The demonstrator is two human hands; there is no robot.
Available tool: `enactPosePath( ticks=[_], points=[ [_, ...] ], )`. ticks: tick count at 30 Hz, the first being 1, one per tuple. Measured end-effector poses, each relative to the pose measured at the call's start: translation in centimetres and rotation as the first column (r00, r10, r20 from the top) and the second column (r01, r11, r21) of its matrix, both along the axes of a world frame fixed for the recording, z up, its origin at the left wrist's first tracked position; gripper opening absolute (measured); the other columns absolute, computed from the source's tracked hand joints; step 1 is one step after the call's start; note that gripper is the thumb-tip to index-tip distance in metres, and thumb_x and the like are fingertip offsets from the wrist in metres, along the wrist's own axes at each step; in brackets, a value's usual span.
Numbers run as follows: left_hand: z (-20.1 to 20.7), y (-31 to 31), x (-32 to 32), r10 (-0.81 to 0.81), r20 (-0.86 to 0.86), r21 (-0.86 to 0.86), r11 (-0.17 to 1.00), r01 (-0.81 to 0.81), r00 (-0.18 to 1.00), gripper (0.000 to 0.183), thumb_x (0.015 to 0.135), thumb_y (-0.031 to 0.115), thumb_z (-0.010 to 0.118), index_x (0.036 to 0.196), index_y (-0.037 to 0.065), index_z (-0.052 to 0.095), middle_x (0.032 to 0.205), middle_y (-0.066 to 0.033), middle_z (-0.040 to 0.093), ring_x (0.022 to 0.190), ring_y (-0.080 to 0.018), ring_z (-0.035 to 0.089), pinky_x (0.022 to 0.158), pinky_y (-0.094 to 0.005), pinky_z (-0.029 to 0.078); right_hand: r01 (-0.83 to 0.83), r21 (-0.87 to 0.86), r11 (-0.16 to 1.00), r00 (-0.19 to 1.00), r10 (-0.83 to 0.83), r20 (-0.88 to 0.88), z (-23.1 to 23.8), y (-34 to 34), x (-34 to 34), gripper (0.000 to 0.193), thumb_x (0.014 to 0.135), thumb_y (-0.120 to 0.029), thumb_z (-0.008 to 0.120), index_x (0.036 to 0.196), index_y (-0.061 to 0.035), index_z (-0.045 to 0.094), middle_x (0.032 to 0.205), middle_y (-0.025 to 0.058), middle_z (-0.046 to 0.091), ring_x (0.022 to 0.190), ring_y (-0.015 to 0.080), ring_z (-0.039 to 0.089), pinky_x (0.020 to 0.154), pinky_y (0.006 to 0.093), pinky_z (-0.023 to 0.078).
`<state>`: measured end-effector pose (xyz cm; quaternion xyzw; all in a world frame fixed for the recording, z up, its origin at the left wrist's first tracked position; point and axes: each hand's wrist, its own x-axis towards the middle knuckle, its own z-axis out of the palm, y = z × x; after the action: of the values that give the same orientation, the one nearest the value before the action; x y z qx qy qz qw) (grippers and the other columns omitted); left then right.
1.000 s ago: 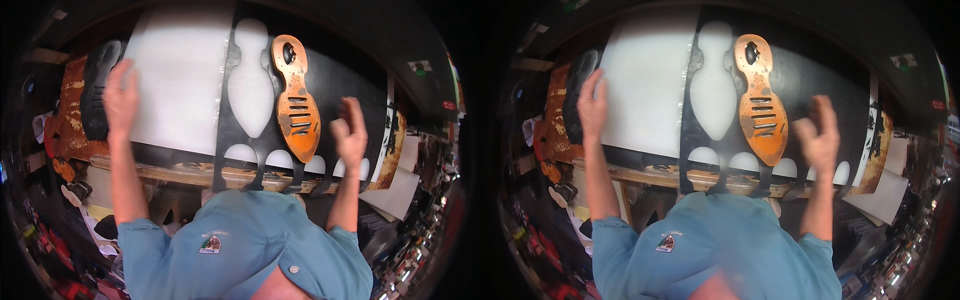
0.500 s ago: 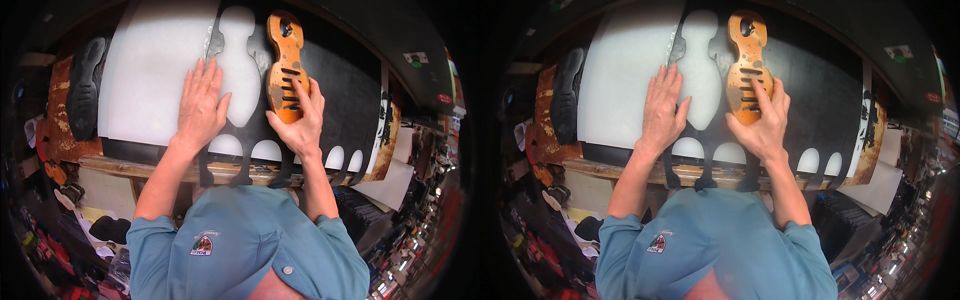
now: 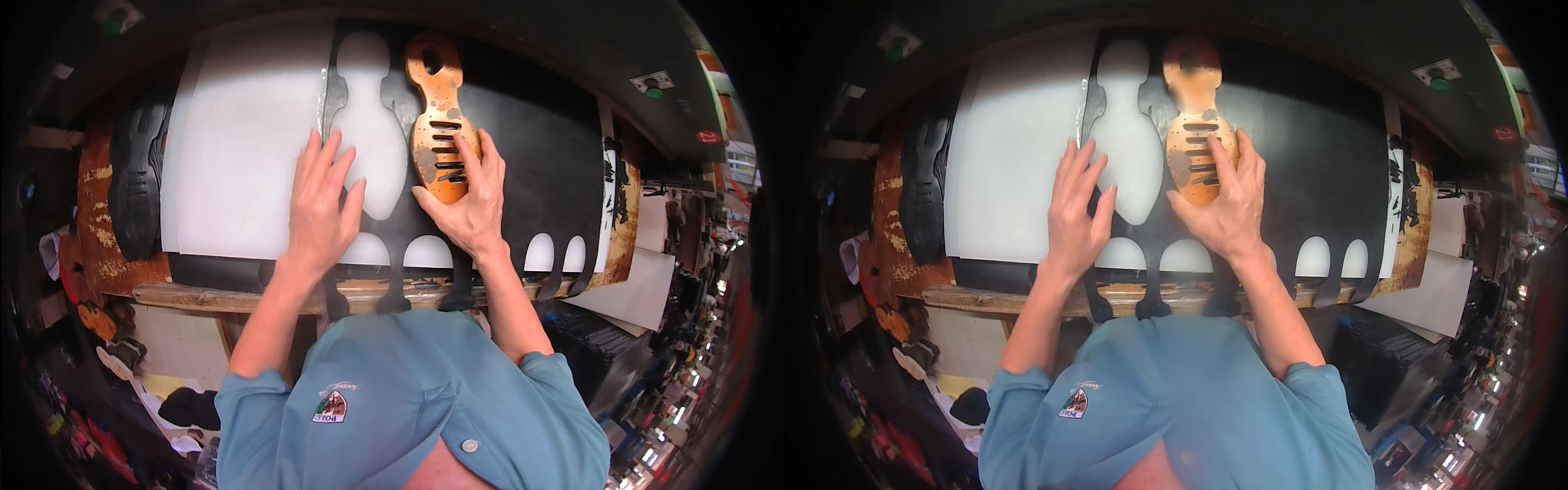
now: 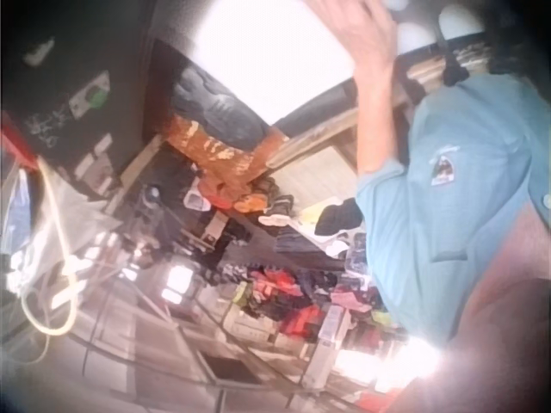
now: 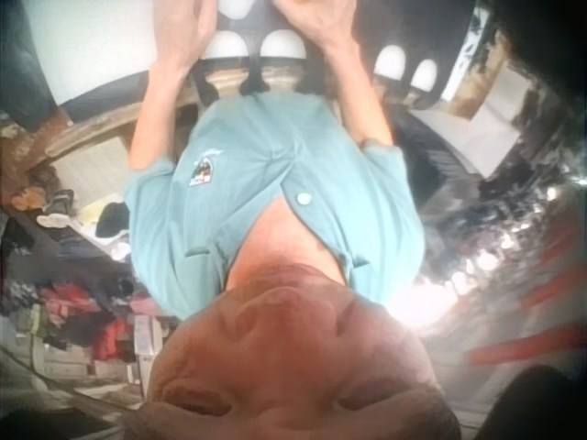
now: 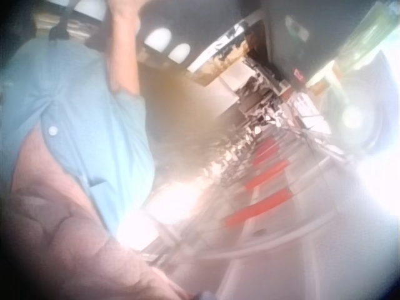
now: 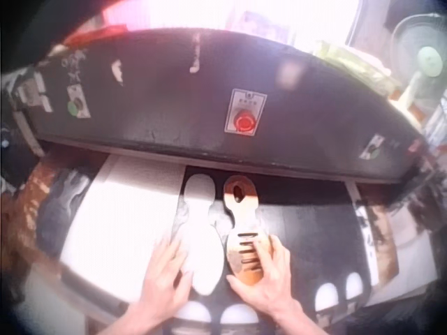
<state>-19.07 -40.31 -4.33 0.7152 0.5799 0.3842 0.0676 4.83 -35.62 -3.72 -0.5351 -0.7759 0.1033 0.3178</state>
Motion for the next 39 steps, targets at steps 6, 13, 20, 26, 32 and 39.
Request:
enactPosePath(
  ticks=[6, 13, 20, 26, 32, 39],
  points=[
    [2.1, -10.4, 2.9, -0.132, 0.478, -0.169, 0.956, 0.238, 0.868, 0.019, 0.089, -0.007, 0.073, 0.108, -0.003, 0.073, 0.104, -0.0163, 0.077, 0.088, -0.0362, 0.074, 0.081, -0.0416, 0.06, -0.027, 0.06, 0.998, 0.979, 0.039, -0.202, -1.4, -2.4, 1.0, 0.093, 0.073, -0.026, 0.093, 0.151, 0.0022, 0.051, 0.16, 0.0342, 0.039, 0.137, 0.0486, 0.048, 0.114, 0.0538, 0.045],
    [-3.3, -10.8, 6.4, -0.149, 0.065, 0.149, 0.979, 0.138, 0.987, 0.016, 0.081, -0.003, 0.08, 0.09, 0.005, 0.069, 0.09, -0.0084, 0.07, 0.081, -0.0309, 0.066, 0.069, -0.0415, 0.055, -0.073, 0.031, 0.997, 0.897, 0.079, -0.434, -2.0, -1.1, 2.1, 0.075, 0.085, -0.022, 0.088, 0.148, 0.0018, 0.057, 0.15, 0.0213, 0.056, 0.133, 0.0338, 0.059, 0.113, 0.0456, 0.049],
    [-4.6, -10.6, 5.0, -0.115, 0.009, 0.234, 0.966, 0.11, 0.993, 0.019, 0.086, -0.003, 0.078, 0.094, 0.005, 0.063, 0.092, -0.0122, 0.069, 0.082, -0.0361, 0.063, 0.072, -0.0457, 0.053, 0.389, 0.304, 0.869, 0.626, -0.007, -0.78, 5.4, 1.7, 15.8, 0.011, 0.104, -0.011, 0.072, 0.102, -0.0006, 0.071, 0.089, 0.0008, 0.071, 0.081, 0.0076, 0.063, 0.073, 0.025, 0.053],
    [-5.1, -10.4, 5.4, -0.034, -0.016, 0.297, 0.954, 0.037, 0.999, 0.013, 0.091, 0.002, 0.077, 0.097, 0.005, 0.065, 0.1, -0.0111, 0.069, 0.092, -0.0344, 0.065, 0.081, -0.0432, 0.054, 0.396, 0.257, 0.881, 0.724, -0.128, -0.678, 6.9, 2.2, 23.7, 0.019, 0.102, -0.018, 0.072, 0.099, 0.0003, 0.073, 0.077, -0.0034, 0.064, 0.074, 0.0042, 0.055, 0.068, 0.0239, 0.046],
    [-5.2, -10.5, 6.0, 0.035, -0.044, 0.309, 0.951, -0.019, 0.998, 0.012, 0.09, 0.003, 0.078, 0.093, 0.005, 0.066, 0.096, -0.0095, 0.069, 0.087, -0.0329, 0.065, 0.076, -0.0438, 0.054, 0.372, -0.059, 0.927, 0.648, -0.304, -0.698, -2.8, -7.3, 19.4, 0.017, 0.103, -0.018, 0.073, 0.097, -0.0023, 0.073, 0.08, -0.0013, 0.066, 0.077, 0.0063, 0.059, 0.066, 0.0227, 0.046],
    [-5.1, -10.6, 6.4, 0.049, -0.083, 0.356, 0.935, -0.017, 0.995, 0.014, 0.089, 0.003, 0.079, 0.092, 0.006, 0.067, 0.094, -0.0087, 0.069, 0.085, -0.0324, 0.065, 0.074, -0.0439, 0.054, 0.142, 0.522, 0.841, 0.99, -0.134, -0.055, -6.5, -9.6, 16.3, 0.011, 0.087, -0.011, 0.082, 0.086, -0.0131, 0.071, 0.073, -0.0032, 0.066, 0.068, 0.0181, 0.062, 0.081, 0.037, 0.039]
  ],
)
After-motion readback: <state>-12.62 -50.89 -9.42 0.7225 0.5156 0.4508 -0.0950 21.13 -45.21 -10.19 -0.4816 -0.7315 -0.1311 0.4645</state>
